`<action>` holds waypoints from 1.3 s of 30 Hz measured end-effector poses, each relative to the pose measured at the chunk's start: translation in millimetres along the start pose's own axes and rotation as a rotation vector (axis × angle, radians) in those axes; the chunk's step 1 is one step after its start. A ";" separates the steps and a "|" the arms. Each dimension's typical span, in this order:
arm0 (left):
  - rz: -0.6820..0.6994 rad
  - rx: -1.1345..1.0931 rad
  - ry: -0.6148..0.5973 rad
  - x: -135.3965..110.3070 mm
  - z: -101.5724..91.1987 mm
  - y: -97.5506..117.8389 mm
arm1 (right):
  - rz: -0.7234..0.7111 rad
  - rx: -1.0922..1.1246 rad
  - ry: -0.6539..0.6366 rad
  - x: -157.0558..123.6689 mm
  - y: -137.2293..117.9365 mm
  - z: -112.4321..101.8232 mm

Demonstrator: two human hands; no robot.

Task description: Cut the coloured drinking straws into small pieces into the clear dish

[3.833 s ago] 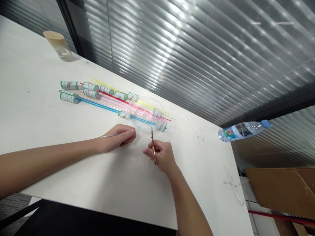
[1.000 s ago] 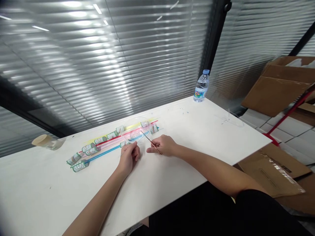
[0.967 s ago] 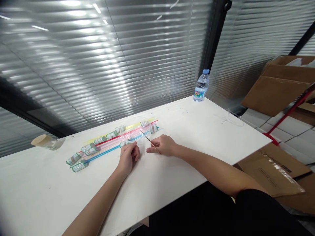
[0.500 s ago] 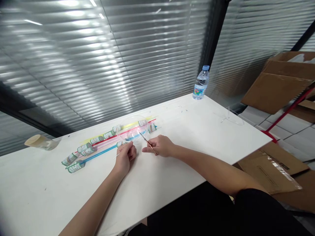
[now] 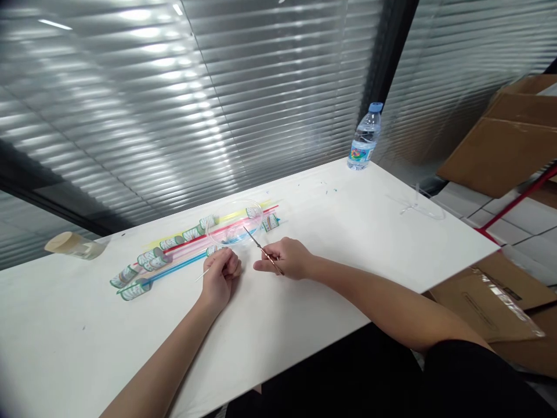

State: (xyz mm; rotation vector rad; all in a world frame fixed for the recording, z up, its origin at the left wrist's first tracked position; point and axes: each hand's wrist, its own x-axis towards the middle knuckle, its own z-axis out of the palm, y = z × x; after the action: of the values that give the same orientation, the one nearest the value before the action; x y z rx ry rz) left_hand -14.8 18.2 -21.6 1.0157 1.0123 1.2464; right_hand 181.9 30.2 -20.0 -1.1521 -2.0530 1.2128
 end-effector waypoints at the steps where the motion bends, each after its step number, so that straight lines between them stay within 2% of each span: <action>1: 0.000 -0.007 0.000 -0.3 0.1 0.3 | -0.006 0.006 -0.001 0.1 0.9 0.0; 18: -0.014 0.020 -0.055 1.1 -6.4 -5.6 | -0.029 -0.043 -0.059 -0.2 2.5 -2.0; 29: 0.019 -0.041 -0.019 0.1 -3.3 -4.8 | -0.063 -0.118 0.005 0.4 2.9 -1.3; 39: 0.027 0.034 -0.068 1.2 -5.0 -8.5 | -0.055 -0.160 -0.019 1.3 2.2 1.3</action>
State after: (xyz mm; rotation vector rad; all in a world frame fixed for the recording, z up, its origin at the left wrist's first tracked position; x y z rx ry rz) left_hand -17.5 19.1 -31.1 1.0945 0.9730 1.2123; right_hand 181.2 31.3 -22.6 -1.1510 -2.2144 1.0530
